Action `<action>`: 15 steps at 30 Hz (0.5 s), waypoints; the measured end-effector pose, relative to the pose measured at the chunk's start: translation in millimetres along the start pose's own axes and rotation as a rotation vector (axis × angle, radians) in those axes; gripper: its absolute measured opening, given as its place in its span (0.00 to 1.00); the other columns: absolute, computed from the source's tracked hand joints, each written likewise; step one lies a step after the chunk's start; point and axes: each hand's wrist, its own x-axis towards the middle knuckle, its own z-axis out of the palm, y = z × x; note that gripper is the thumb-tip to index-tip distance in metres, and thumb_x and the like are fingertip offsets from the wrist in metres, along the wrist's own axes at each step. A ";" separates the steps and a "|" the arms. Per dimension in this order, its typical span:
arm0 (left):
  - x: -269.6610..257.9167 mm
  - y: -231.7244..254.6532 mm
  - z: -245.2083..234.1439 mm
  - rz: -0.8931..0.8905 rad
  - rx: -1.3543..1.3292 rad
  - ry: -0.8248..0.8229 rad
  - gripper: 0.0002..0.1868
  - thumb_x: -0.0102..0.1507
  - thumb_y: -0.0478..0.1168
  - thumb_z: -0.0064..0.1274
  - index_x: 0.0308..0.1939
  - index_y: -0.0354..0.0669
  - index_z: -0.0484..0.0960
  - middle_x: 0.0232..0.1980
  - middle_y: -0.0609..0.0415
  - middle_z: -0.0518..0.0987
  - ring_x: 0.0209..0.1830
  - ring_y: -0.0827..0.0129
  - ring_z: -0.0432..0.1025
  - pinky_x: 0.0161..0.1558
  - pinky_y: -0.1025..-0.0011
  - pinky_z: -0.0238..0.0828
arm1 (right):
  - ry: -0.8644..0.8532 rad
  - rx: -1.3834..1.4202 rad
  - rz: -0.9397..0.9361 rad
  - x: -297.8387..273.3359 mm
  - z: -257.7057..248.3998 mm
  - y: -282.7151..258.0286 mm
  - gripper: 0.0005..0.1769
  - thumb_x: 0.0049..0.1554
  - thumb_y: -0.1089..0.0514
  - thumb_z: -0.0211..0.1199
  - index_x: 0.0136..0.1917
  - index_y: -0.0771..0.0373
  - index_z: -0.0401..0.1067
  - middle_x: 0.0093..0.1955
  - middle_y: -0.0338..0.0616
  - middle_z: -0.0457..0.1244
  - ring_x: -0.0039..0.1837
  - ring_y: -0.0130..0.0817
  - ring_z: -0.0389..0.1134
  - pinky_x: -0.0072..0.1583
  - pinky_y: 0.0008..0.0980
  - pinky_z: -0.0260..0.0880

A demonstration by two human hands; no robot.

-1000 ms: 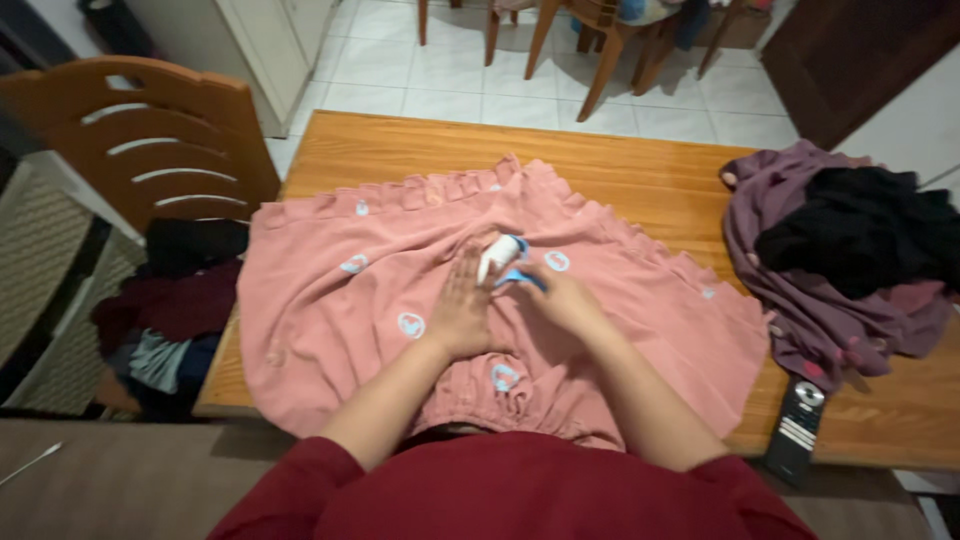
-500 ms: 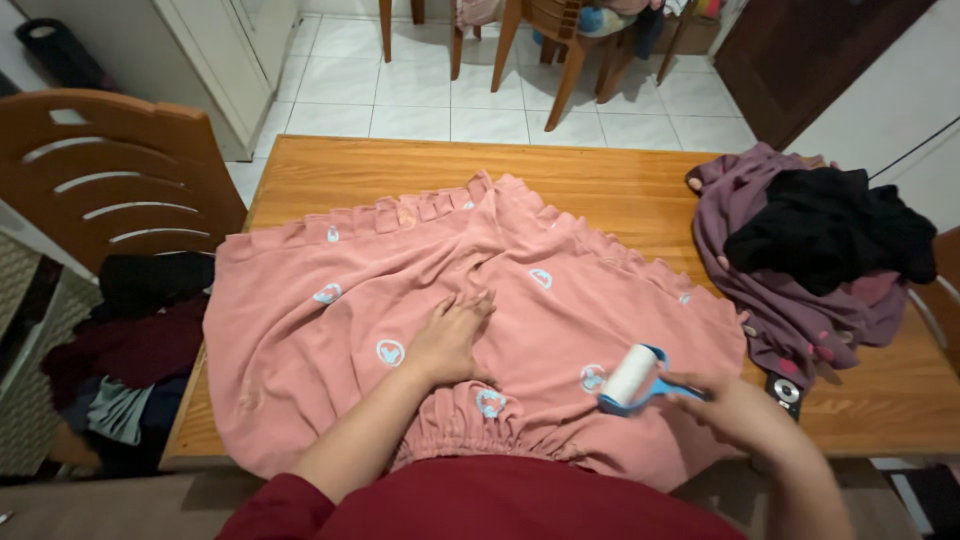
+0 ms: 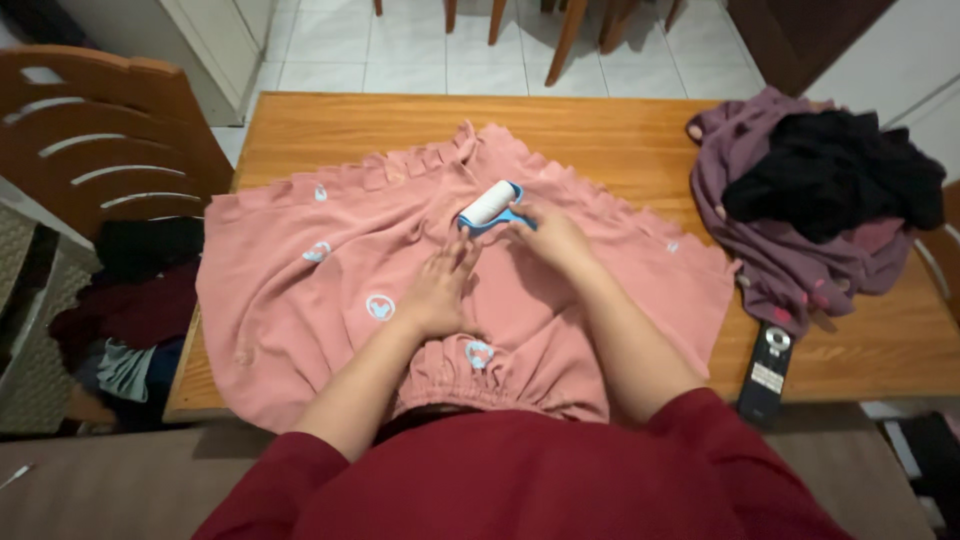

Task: The person uses a lint roller to roll over a pink garment laid on a wooden table. The garment is repeatedly smoothed and repositioned while the roller is applied across its surface.

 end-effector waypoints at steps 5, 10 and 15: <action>-8.8 -2.2 4.9 0.162 0.189 -0.030 0.57 0.48 0.71 0.65 0.76 0.58 0.60 0.82 0.49 0.55 0.84 0.53 0.43 0.78 0.46 0.33 | -0.098 0.265 0.212 -100.8 -72.0 41.1 0.22 0.60 0.48 0.64 0.65 0.56 0.76 0.54 0.40 0.73 0.51 0.27 0.73 0.52 0.31 0.73; -28.0 23.8 -13.8 0.102 0.230 -0.197 0.51 0.47 0.65 0.64 0.73 0.61 0.68 0.80 0.48 0.55 0.80 0.54 0.44 0.74 0.44 0.33 | -0.130 0.114 0.559 -226.8 -155.4 68.5 0.25 0.57 0.47 0.66 0.67 0.52 0.77 0.47 0.43 0.73 0.44 0.26 0.68 0.46 0.31 0.69; 4.1 33.4 -29.6 -0.144 0.248 -0.440 0.23 0.64 0.60 0.49 0.56 0.56 0.84 0.59 0.50 0.83 0.65 0.56 0.73 0.76 0.47 0.53 | -0.310 -0.186 0.762 -242.0 -205.9 39.2 0.25 0.61 0.45 0.64 0.71 0.39 0.76 0.43 0.64 0.69 0.36 0.37 0.67 0.44 0.37 0.69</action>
